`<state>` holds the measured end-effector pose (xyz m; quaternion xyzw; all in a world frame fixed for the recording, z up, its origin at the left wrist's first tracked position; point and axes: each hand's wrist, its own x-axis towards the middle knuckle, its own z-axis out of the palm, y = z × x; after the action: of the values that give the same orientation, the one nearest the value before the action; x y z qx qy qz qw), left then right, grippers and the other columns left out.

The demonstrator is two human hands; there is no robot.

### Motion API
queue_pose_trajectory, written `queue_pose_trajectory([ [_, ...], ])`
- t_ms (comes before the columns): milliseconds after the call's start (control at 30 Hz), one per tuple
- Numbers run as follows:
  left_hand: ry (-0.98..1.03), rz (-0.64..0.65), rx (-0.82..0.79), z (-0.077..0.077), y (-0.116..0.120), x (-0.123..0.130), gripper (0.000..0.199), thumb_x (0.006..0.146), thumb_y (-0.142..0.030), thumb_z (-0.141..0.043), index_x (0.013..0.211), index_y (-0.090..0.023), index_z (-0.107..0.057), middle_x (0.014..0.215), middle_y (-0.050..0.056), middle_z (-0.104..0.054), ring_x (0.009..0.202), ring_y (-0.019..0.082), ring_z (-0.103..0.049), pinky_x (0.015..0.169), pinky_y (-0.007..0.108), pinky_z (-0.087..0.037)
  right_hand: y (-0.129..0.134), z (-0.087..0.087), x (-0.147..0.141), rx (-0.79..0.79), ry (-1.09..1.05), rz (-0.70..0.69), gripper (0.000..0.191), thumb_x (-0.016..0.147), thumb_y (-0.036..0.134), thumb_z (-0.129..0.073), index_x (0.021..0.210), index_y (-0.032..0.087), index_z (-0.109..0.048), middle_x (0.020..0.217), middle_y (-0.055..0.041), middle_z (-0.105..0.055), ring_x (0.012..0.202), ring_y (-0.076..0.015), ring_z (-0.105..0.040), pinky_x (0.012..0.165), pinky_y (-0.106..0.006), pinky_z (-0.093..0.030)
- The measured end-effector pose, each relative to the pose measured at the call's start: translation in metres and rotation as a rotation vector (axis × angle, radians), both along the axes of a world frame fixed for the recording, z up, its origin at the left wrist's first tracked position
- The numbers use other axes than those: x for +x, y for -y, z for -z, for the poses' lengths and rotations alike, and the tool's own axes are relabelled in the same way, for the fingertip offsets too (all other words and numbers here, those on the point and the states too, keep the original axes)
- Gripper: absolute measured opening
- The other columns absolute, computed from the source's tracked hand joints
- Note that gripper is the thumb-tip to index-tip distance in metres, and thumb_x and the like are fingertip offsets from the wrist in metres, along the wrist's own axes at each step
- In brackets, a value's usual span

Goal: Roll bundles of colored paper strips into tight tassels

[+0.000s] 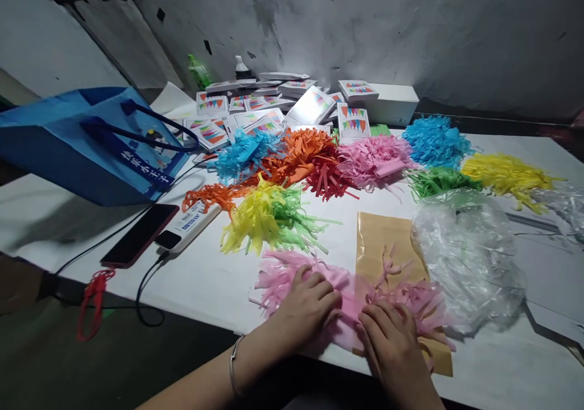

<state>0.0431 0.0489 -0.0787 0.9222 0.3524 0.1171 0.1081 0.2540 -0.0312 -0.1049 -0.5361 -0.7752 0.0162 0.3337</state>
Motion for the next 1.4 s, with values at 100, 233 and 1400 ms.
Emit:
queue_pose_trajectory([
  [100,-0.110,-0.206,-0.003,-0.013,-0.010,0.000,0.026,0.095,-0.039,-0.064,0.111,-0.019,-0.066,0.102,0.010,-0.070,0.100,0.031,-0.057,0.098,0.056,-0.035,0.001,0.003,-0.004,-0.007,-0.038,0.020,0.020,0.103,0.022,-0.046,0.101,0.021,-0.066,0.102,-0.0033,-0.072,0.105,-0.0243,-0.061,0.107,-0.046,-0.028],
  [233,0.010,-0.463,0.188,-0.026,-0.013,-0.008,0.039,0.095,-0.038,-0.063,0.122,-0.011,-0.062,0.121,0.020,-0.064,0.114,0.037,-0.052,0.103,0.060,-0.032,0.004,0.005,-0.005,0.014,-0.043,0.014,0.021,0.103,0.018,-0.045,0.107,0.020,-0.066,0.102,-0.0039,-0.072,0.105,-0.0242,-0.061,0.106,-0.046,-0.028],
  [1400,-0.071,-0.186,-0.045,-0.012,-0.022,0.021,0.028,0.087,-0.042,-0.073,0.099,-0.016,-0.070,0.104,0.011,-0.070,0.100,0.030,-0.059,0.092,0.050,-0.038,-0.005,0.003,-0.017,-0.022,0.114,0.165,0.028,0.105,0.023,-0.039,0.095,0.020,-0.065,0.089,-0.0046,-0.069,0.093,-0.0254,-0.059,0.100,-0.052,-0.029],
])
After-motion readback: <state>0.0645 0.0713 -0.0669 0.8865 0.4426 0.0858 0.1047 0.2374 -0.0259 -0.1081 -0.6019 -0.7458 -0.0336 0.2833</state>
